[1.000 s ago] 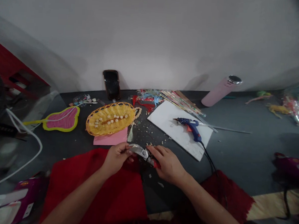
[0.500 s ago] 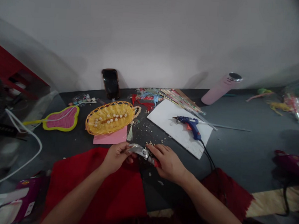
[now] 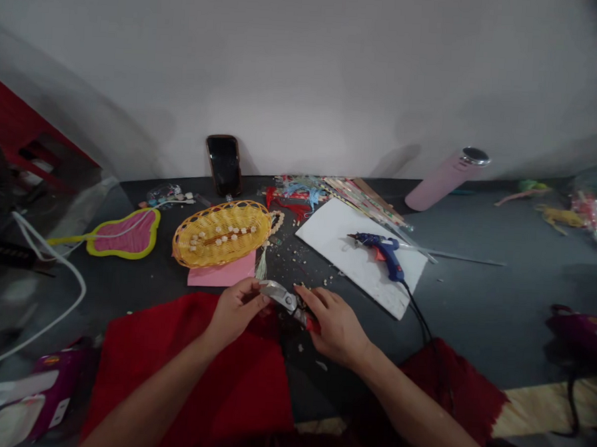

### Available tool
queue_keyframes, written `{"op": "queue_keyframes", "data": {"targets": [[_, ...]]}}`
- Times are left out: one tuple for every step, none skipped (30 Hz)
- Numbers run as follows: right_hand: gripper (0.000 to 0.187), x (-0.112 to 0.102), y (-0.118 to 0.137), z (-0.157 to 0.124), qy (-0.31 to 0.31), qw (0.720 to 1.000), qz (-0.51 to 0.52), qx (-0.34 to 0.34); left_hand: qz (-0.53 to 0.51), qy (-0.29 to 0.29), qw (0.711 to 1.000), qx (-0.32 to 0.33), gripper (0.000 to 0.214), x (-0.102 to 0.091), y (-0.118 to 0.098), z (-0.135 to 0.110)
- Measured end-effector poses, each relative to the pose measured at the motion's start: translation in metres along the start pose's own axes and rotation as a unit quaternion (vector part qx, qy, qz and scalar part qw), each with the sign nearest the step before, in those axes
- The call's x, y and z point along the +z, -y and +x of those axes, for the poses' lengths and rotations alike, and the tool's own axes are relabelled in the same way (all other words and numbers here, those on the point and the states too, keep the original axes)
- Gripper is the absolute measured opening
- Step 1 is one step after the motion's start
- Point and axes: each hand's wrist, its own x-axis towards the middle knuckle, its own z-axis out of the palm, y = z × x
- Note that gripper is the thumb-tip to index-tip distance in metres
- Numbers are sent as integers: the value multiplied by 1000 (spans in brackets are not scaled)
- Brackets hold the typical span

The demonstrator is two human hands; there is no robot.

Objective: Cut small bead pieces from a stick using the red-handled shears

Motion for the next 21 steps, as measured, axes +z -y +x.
{"op": "queue_keyframes", "data": {"targets": [[62, 0, 0, 0, 2, 1000, -4, 0, 8, -7, 1000, 3, 12, 0, -1, 0], [63, 0, -1, 0, 5, 1000, -6, 0, 19, -10, 1000, 7, 11, 0, -1, 0], [64, -1, -1, 1, 8, 1000, -7, -1, 29, -11, 999, 11, 10, 0, -1, 0], [65, -2, -1, 1, 10, 1000, -7, -4, 38, -8, 999, 16, 10, 0, 0, -1], [66, -3, -2, 1, 10, 1000, -7, -7, 46, -3, 999, 20, 10, -1, 0, -1], [67, -4, -2, 1, 8, 1000, -6, -10, 54, 5, 998, 24, 10, -2, 1, -1], [67, -5, -2, 1, 6, 1000, -6, -13, 60, 14, 998, 25, 10, -3, 1, -1], [67, -6, -2, 1, 4, 1000, -4, -14, 65, 24, 997, 25, 10, -4, 1, 0], [66, -6, -2, 1, 4, 1000, -3, -15, 68, 32, 997, 22, 10, -5, 1, 0], [66, -7, -2, 1, 6, 1000, -2, -15, 68, 39, 997, 16, 10, -6, 1, 0], [65, -8, -2, 1, 8, 1000, 0, -14, 64, 43, 997, 9, 10, -6, 1, 0], [64, -8, -2, 1, 12, 1000, 2, -15, 60, 46, 997, 0, 9, -7, 0, 0], [63, -8, -2, 1, 16, 1000, 4, -14, 55, 47, 997, -8, 9, -7, -1, 0], [61, -8, -1, 1, 18, 1000, 6, -14, 52, 47, 997, -14, 9, -7, -1, 0], [60, -8, -1, 1, 19, 1000, 8, -14, 49, 47, 998, -18, 10, -7, -1, 0], [57, -8, -1, 1, 19, 1000, 10, -15, 45, 45, 998, -20, 10, -6, -1, 0], [55, -8, -1, 1, 19, 1000, 13, -16, 40, 44, 998, -19, 10, -6, 0, 0], [53, -8, -1, 1, 18, 1000, 16, -16, 33, 41, 998, -19, 11, -6, 1, 0], [52, -8, 0, 0, 18, 1000, 19, -16, 26, 39, 999, -20, 12, -5, 2, -1], [51, -7, 0, 0, 19, 1000, 20, -15, 18, 37, 999, -22, 14, -5, 4, -1], [51, -7, 0, -1, 19, 1000, 20, -11, 13, 35, 999, -25, 15, -4, 5, -1]]}}
